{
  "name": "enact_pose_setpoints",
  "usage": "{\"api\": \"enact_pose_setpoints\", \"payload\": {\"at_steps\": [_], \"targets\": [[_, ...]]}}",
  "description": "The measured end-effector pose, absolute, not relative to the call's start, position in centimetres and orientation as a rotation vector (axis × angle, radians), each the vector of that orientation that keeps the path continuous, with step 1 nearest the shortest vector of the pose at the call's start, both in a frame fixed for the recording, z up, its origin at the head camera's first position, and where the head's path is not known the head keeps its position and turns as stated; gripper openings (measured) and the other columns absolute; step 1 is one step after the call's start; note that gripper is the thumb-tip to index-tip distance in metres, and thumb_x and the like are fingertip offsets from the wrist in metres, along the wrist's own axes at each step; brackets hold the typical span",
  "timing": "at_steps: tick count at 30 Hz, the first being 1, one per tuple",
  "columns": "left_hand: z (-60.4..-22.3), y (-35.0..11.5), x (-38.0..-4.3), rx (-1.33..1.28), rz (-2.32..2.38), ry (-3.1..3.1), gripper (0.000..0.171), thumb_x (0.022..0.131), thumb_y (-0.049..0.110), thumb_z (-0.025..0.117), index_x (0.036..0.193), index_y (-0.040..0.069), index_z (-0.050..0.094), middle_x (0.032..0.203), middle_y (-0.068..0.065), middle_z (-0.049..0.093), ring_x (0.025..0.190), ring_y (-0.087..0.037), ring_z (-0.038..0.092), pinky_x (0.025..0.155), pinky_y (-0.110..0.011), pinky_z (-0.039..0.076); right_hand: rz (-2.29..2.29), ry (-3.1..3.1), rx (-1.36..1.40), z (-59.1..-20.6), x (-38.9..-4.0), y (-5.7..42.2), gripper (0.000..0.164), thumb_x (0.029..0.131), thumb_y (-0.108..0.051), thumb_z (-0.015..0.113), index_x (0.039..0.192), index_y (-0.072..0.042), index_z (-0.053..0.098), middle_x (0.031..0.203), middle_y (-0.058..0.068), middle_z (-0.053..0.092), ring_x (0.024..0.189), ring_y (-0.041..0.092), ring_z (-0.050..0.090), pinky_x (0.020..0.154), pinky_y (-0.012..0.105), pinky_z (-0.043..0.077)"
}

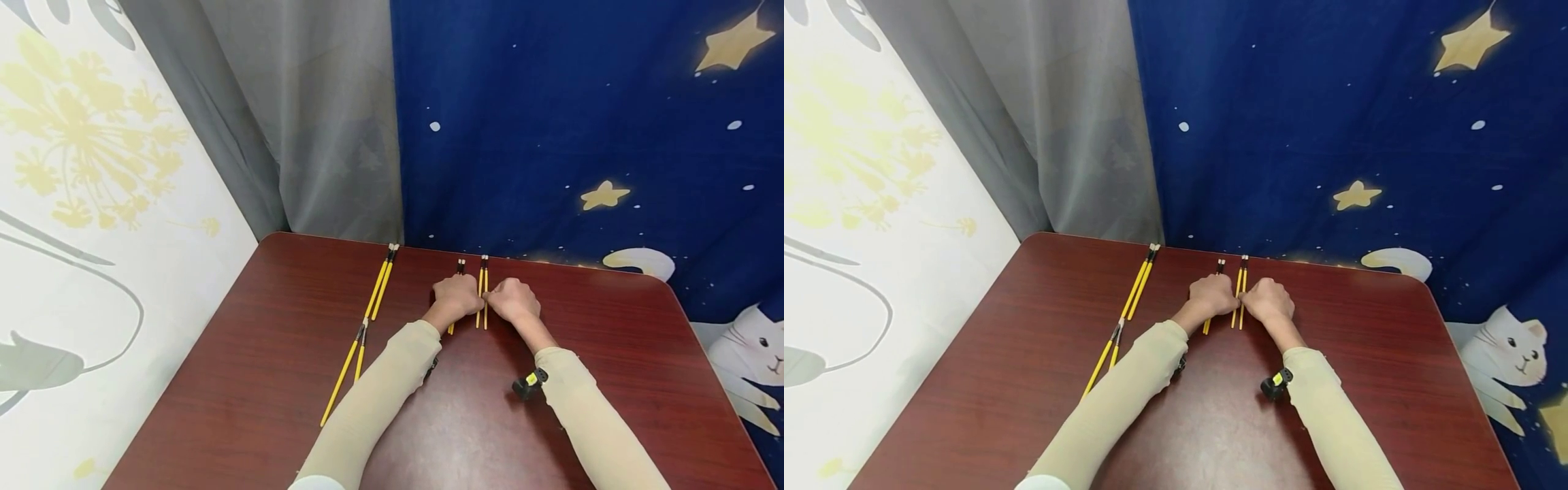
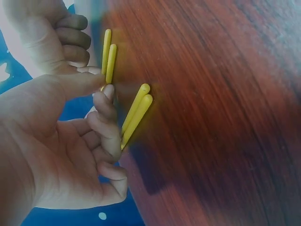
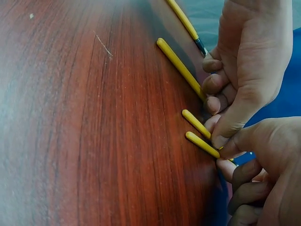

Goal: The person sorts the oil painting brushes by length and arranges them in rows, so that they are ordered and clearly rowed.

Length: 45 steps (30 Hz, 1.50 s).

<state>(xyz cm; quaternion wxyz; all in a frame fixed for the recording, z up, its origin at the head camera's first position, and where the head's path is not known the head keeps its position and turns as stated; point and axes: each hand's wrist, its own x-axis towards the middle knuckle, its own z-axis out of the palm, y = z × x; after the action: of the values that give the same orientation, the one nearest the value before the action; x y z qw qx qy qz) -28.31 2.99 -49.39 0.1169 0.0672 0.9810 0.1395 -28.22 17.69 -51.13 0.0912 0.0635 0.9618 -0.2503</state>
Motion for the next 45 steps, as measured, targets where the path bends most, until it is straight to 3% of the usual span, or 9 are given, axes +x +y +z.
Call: {"api": "enact_pose_setpoints", "payload": {"at_steps": [10,16,22,26,34,38,41,45], "targets": [[-49.8,3.1,-28.6,0.162,0.383,2.87,0.024,0.097,0.041,0.068,0.082,0.022,0.071,0.09,0.0,0.071,0.08,-0.022,0.064,0.088,-0.048,0.056,-0.773,2.881,0.163,-51.5,-28.1,17.6,0.028,0.095,-0.038,0.066,0.079,-0.019,0.077,0.097,0.008,0.077,0.09,0.032,0.07,0.069,0.044,0.053],[-49.8,3.1,-28.6,0.184,0.38,2.862,0.025,0.097,0.038,0.068,0.079,0.022,0.071,0.093,0.0,0.072,0.085,-0.024,0.067,0.091,-0.05,0.056,-0.784,2.899,0.137,-51.8,-28.1,17.5,0.026,0.095,-0.037,0.067,0.078,-0.02,0.078,0.093,0.005,0.077,0.088,0.031,0.07,0.07,0.045,0.054],[-50.0,3.0,-28.7,0.249,0.439,2.86,0.032,0.1,0.039,0.065,0.075,0.02,0.068,0.081,0.0,0.069,0.072,-0.022,0.065,0.075,-0.042,0.056,-0.82,2.921,0.132,-51.8,-27.8,17.7,0.027,0.094,-0.035,0.069,0.074,-0.02,0.077,0.078,0.002,0.072,0.077,0.028,0.066,0.064,0.04,0.05],[-49.9,2.3,-28.8,0.266,0.51,2.845,0.039,0.102,0.039,0.065,0.068,0.02,0.064,0.074,-0.001,0.065,0.067,-0.02,0.063,0.064,-0.036,0.052,-0.831,2.947,0.129,-51.7,-27.6,17.7,0.027,0.095,-0.038,0.069,0.078,-0.02,0.078,0.081,0.003,0.073,0.076,0.028,0.066,0.062,0.039,0.049],[-49.5,-0.2,-28.8,0.221,0.617,2.88,0.031,0.101,0.04,0.069,0.076,0.023,0.066,0.078,0.003,0.067,0.073,-0.016,0.064,0.066,-0.033,0.051,-0.866,3.006,0.139,-51.5,-26.9,16.4,0.031,0.096,-0.047,0.069,0.087,-0.019,0.078,0.09,0.011,0.077,0.084,0.035,0.071,0.061,0.043,0.051],[-49.7,-1.6,-28.9,0.155,0.619,2.888,0.029,0.101,0.04,0.069,0.081,0.02,0.065,0.076,0.002,0.064,0.072,-0.018,0.062,0.065,-0.033,0.048,-0.88,3.039,0.098,-51.6,-26.4,15.2,0.028,0.095,-0.046,0.071,0.085,-0.021,0.076,0.086,0.009,0.076,0.081,0.034,0.072,0.061,0.043,0.051],[-49.9,-2.7,-28.8,0.124,0.615,2.878,0.032,0.102,0.04,0.068,0.078,0.019,0.064,0.073,0.001,0.061,0.07,-0.019,0.062,0.063,-0.033,0.046,-0.878,3.059,0.05,-51.6,-26.0,14.0,0.026,0.093,-0.045,0.073,0.081,-0.021,0.074,0.076,0.005,0.073,0.076,0.031,0.071,0.062,0.044,0.052],[-50.2,-3.5,-28.7,0.133,0.624,2.853,0.039,0.102,0.041,0.068,0.07,0.019,0.064,0.067,0.001,0.058,0.065,-0.019,0.061,0.06,-0.032,0.044,-0.855,3.064,0.011,-51.5,-25.5,12.6,0.021,0.091,-0.038,0.076,0.079,-0.021,0.072,0.077,0.005,0.074,0.077,0.031,0.071,0.065,0.048,0.054]]}}
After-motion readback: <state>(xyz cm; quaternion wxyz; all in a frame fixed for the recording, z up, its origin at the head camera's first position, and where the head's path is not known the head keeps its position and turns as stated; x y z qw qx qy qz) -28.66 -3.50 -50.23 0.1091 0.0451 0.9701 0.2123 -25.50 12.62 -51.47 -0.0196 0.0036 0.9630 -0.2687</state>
